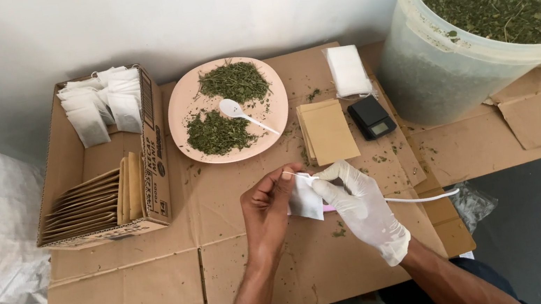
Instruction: Sealing the tops of tea bags using a handheld heat sealer on a floor-based workspace.
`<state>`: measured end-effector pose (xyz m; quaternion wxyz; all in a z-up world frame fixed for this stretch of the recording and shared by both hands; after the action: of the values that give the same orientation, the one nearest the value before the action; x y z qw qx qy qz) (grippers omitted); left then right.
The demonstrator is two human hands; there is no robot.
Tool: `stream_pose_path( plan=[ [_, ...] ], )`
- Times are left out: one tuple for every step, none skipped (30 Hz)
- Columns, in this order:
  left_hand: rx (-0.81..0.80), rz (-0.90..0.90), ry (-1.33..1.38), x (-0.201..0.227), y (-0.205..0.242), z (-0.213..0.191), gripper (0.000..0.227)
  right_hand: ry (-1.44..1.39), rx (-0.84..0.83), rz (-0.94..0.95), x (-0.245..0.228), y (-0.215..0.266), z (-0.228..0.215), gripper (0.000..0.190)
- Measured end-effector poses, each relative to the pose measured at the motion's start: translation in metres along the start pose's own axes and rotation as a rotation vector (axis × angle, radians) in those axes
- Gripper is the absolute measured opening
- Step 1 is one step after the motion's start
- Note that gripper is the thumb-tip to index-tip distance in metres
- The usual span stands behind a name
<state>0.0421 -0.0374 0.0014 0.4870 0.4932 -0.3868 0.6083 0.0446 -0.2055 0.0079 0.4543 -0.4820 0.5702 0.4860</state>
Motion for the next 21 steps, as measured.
stream_pose_path(
  plan=[
    [0.001,0.000,-0.001,0.003,0.001,0.000,0.029,-0.001,-0.001,0.001,0.002,0.000,0.000,0.012],
    [0.002,-0.026,0.010,0.006,0.002,0.001,0.030,-0.009,-0.005,-0.010,0.004,-0.001,0.000,0.012],
    [0.000,-0.051,0.021,0.009,0.001,0.002,0.030,-0.018,-0.006,-0.022,0.005,-0.002,0.000,0.012],
    [-0.002,-0.049,0.020,0.010,0.002,0.002,0.030,-0.019,-0.005,-0.023,0.003,-0.001,0.001,0.012],
    [-0.001,-0.061,0.023,0.010,0.002,0.003,0.030,-0.011,-0.010,-0.035,0.002,0.000,0.003,0.012],
    [0.000,-0.073,0.026,0.010,0.002,0.003,0.030,-0.002,-0.015,-0.048,0.000,0.001,0.004,0.012],
    [0.000,-0.079,0.024,0.005,-0.001,0.001,0.030,-0.003,-0.014,-0.042,0.004,-0.001,0.000,0.012],
    [0.014,-0.111,0.053,-0.001,-0.004,-0.002,0.033,0.012,-0.029,-0.058,0.008,-0.003,-0.003,0.013],
    [0.027,-0.141,0.085,-0.008,-0.008,-0.004,0.037,0.029,-0.043,-0.078,0.011,-0.005,-0.006,0.014],
    [0.026,-0.145,0.085,-0.001,-0.005,-0.003,0.037,0.029,-0.042,-0.075,0.010,-0.005,-0.008,0.014],
    [0.024,-0.124,0.048,0.008,-0.003,-0.002,0.035,0.048,-0.069,-0.098,0.007,-0.007,-0.009,0.015],
    [0.022,-0.104,0.011,0.016,0.000,-0.001,0.033,0.067,-0.097,-0.120,0.005,-0.008,-0.010,0.016],
    [0.027,-0.111,0.009,0.016,-0.001,-0.001,0.033,0.068,-0.101,-0.113,0.006,-0.009,-0.009,0.016],
    [0.015,-0.079,0.071,0.016,-0.001,-0.002,0.039,0.019,-0.057,-0.100,0.007,-0.010,-0.008,0.012],
    [-0.001,-0.040,0.137,0.016,-0.004,0.000,0.045,-0.028,-0.008,-0.095,0.006,-0.014,-0.008,0.008],
    [-0.001,-0.040,0.139,0.015,-0.004,-0.002,0.045,-0.026,-0.008,-0.096,0.007,-0.012,-0.011,0.008],
    [-0.001,-0.015,0.127,0.016,-0.005,-0.004,0.041,-0.012,-0.026,-0.114,0.005,-0.013,-0.012,0.009],
    [-0.001,0.009,0.114,0.017,-0.007,-0.007,0.037,0.002,-0.044,-0.132,0.004,-0.013,-0.013,0.011],
    [-0.001,0.018,0.114,0.011,-0.011,-0.011,0.037,0.001,-0.045,-0.141,-0.001,-0.013,-0.010,0.011],
    [0.016,0.044,0.104,0.005,-0.016,-0.015,0.034,-0.007,-0.033,-0.144,-0.006,-0.012,-0.008,0.011],
    [0.034,0.052,0.092,-0.003,-0.014,-0.020,0.031,-0.010,-0.018,-0.129,-0.007,-0.005,-0.007,0.011]
  ],
)
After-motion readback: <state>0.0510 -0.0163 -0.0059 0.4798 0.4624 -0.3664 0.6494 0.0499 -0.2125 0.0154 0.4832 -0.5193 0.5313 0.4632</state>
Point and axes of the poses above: each hand's wrist, its own y-axis away from the middle knuckle, its own z-axis out of the palm, x = y × z, the point moved 1 cm from there along -y, towards the middle knuckle, and after that the axes turned 1 degree about x, right-handed, at the moved point
